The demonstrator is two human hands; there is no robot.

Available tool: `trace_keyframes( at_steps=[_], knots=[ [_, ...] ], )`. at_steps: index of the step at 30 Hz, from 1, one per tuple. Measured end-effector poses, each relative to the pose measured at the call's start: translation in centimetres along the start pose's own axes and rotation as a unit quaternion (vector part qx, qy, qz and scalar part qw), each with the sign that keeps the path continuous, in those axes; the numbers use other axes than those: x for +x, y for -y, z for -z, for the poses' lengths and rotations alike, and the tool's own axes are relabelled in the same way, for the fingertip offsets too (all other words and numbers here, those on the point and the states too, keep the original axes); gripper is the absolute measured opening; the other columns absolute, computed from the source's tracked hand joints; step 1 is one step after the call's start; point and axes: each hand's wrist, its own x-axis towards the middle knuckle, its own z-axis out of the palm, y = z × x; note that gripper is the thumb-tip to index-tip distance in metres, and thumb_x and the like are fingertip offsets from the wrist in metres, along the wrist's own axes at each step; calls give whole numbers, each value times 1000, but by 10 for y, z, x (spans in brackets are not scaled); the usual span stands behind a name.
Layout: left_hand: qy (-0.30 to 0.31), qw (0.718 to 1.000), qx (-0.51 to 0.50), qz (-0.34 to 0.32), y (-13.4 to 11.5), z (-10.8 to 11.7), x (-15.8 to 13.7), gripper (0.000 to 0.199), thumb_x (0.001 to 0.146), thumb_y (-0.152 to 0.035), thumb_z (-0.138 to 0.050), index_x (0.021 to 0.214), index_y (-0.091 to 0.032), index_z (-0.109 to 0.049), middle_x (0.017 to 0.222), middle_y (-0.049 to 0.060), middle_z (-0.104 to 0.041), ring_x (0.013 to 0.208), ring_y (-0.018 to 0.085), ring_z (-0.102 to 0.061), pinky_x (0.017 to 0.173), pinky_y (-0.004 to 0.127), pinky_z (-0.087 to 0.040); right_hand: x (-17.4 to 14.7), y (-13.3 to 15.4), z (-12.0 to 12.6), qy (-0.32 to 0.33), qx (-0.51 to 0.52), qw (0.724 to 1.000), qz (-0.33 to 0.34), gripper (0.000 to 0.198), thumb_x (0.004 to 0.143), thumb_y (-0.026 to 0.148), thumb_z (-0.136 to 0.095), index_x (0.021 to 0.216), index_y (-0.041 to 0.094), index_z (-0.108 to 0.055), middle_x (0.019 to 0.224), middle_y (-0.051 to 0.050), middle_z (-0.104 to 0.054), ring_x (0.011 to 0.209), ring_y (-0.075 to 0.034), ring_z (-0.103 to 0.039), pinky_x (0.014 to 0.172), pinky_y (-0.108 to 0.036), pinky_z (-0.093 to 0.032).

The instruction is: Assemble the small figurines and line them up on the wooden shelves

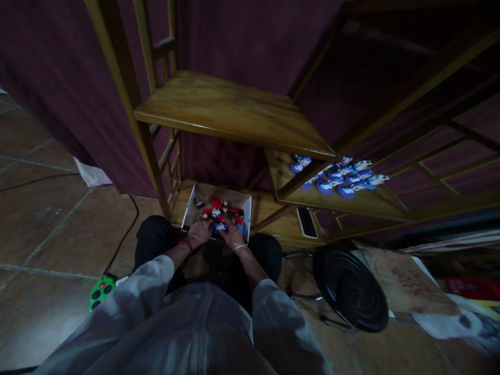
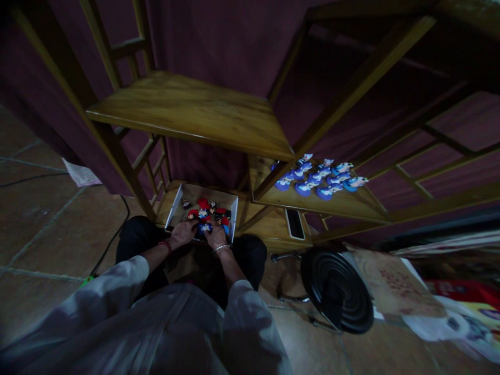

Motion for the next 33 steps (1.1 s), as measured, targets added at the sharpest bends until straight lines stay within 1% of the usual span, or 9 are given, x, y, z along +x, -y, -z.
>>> trace_keyframes(
  at_steps=[3,8,13,22,29,33],
  knots=[
    [-6,1000,-6,-5,0,1,0,32,83,-24,-40,110,-23,-57,104,7,-65,94,20,-60,84,31,-44,1,-5,-3,-6,9,1000,-14,32,69,14,-57,101,20,-56,98,-4,-64,82,-15,-61,78,-28,-48],
    [-10,1000,-12,-7,1,-2,2,32,83,-24,-40,111,-23,-56,104,7,-65,94,19,-60,85,30,-44,2,-10,-6,-6,32,999,-7,29,69,16,-57,98,22,-56,92,-1,-65,77,-14,-61,77,-29,-48],
    [-13,1000,-8,-6,3,-4,3,32,83,-23,-39,109,-23,-57,102,6,-65,92,19,-61,84,31,-44,1,-9,-4,-10,38,999,-8,30,69,16,-58,98,22,-57,93,-2,-65,79,-15,-61,77,-28,-48],
    [-3,1000,-4,5,1,-3,2,31,84,-24,-41,111,-25,-56,104,5,-65,93,17,-60,85,29,-43,-3,-2,-1,-10,21,999,-23,29,71,15,-55,99,23,-57,90,-2,-66,79,-16,-62,76,-28,-49],
    [1,1000,-10,15,0,-1,1,32,83,-25,-42,112,-25,-56,106,4,-64,96,16,-59,88,27,-41,-3,-1,-2,-16,15,1000,-21,30,71,14,-54,99,21,-57,94,-3,-65,80,-15,-62,76,-27,-48],
    [-5,1000,-20,16,-1,0,0,32,83,-26,-42,111,-25,-56,105,5,-65,95,17,-59,86,28,-42,-4,0,-1,-21,17,1000,-14,31,71,14,-54,100,21,-57,94,-3,-65,82,-16,-62,77,-28,-48]
  ],
)
